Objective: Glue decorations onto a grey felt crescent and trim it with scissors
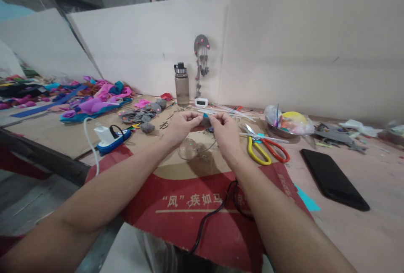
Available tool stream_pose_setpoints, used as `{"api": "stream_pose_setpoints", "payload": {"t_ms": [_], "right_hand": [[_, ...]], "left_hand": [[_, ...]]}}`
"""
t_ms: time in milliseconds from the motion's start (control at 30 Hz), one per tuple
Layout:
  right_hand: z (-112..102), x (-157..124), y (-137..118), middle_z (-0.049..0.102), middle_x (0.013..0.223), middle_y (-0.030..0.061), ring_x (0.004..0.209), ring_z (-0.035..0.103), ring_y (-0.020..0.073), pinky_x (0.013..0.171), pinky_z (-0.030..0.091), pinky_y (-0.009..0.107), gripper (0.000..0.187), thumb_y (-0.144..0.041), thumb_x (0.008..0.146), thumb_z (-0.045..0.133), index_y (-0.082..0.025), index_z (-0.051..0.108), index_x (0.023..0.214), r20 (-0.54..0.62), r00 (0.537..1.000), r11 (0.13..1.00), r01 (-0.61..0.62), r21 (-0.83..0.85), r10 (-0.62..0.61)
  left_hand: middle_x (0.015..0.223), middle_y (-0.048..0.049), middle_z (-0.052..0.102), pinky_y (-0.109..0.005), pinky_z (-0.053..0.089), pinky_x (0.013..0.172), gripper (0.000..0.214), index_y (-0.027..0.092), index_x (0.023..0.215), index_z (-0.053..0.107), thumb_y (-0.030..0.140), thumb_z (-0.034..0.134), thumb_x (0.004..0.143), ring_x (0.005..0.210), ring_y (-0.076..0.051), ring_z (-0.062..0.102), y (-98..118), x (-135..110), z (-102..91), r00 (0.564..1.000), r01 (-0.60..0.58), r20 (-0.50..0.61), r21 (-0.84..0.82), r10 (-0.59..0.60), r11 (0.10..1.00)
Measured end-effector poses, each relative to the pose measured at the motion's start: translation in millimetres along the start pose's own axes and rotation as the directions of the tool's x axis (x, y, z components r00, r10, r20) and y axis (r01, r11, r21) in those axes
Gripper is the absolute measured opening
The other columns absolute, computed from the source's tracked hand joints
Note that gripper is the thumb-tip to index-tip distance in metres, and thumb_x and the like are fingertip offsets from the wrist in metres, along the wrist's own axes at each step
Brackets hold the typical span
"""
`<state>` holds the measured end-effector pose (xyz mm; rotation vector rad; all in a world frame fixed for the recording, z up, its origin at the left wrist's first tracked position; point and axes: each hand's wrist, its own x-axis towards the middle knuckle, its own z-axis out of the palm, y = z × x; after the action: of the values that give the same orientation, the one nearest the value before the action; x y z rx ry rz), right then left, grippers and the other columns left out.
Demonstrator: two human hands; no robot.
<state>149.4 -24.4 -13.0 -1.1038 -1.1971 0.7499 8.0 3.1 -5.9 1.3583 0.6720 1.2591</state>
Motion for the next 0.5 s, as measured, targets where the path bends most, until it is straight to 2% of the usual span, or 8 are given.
{"api": "stream_pose_setpoints", "payload": {"t_ms": [133, 267, 400, 500], "right_hand": [[0, -3, -11, 0.038, 0.054, -0.0086, 0.047, 0.027, 0.0053, 0.042, 0.024, 0.020, 0.033, -0.045, 0.062, 0.076, -0.021, 0.055, 0.071, 0.044, 0.996, 0.987, -0.085, 0.136, 0.079], [-3, -3, -21, 0.034, 0.051, -0.0095, 0.047, 0.023, 0.0040, 0.040, 0.019, 0.019, 0.037, -0.043, 0.055, 0.080, -0.020, 0.053, 0.066, 0.117, 0.981, 0.970, -0.171, 0.174, 0.152], [-5, -2, -24, 0.032, 0.053, -0.0099, 0.048, 0.020, 0.0034, 0.041, 0.015, 0.019, 0.040, -0.042, 0.052, 0.083, -0.020, 0.052, 0.064, 0.220, 0.960, 0.954, -0.217, 0.208, 0.171], [-5, -3, -23, 0.032, 0.054, -0.0101, 0.049, 0.019, 0.0034, 0.042, 0.014, 0.019, 0.041, -0.041, 0.051, 0.084, -0.020, 0.051, 0.065, 0.243, 0.956, 0.944, -0.225, 0.242, 0.165]], "left_hand": [[0.074, -0.0002, 0.068, -0.031, 0.059, 0.079, 0.012, 0.013, 0.077, 0.069, 0.024, 0.074, 0.075, 0.068, -0.009, 0.061, -1, 1, -2.0, 1.000, -0.012, 0.018, 0.005, 0.012, 1.000], [0.074, -0.0003, 0.068, -0.030, 0.058, 0.078, 0.015, 0.014, 0.077, 0.069, 0.027, 0.076, 0.075, 0.069, -0.010, 0.063, 1, 3, -6.3, 0.998, 0.001, 0.067, 0.018, -0.002, 1.000], [0.076, -0.0011, 0.068, -0.031, 0.058, 0.080, 0.013, 0.014, 0.077, 0.068, 0.025, 0.075, 0.077, 0.070, -0.010, 0.064, 5, 4, -9.4, 0.994, 0.022, 0.103, 0.017, -0.024, 1.000], [0.076, -0.0007, 0.067, -0.031, 0.059, 0.077, 0.012, 0.013, 0.080, 0.066, 0.020, 0.075, 0.078, 0.070, -0.010, 0.064, 8, 4, -10.3, 0.996, 0.023, 0.089, -0.012, -0.022, 1.000]]}}
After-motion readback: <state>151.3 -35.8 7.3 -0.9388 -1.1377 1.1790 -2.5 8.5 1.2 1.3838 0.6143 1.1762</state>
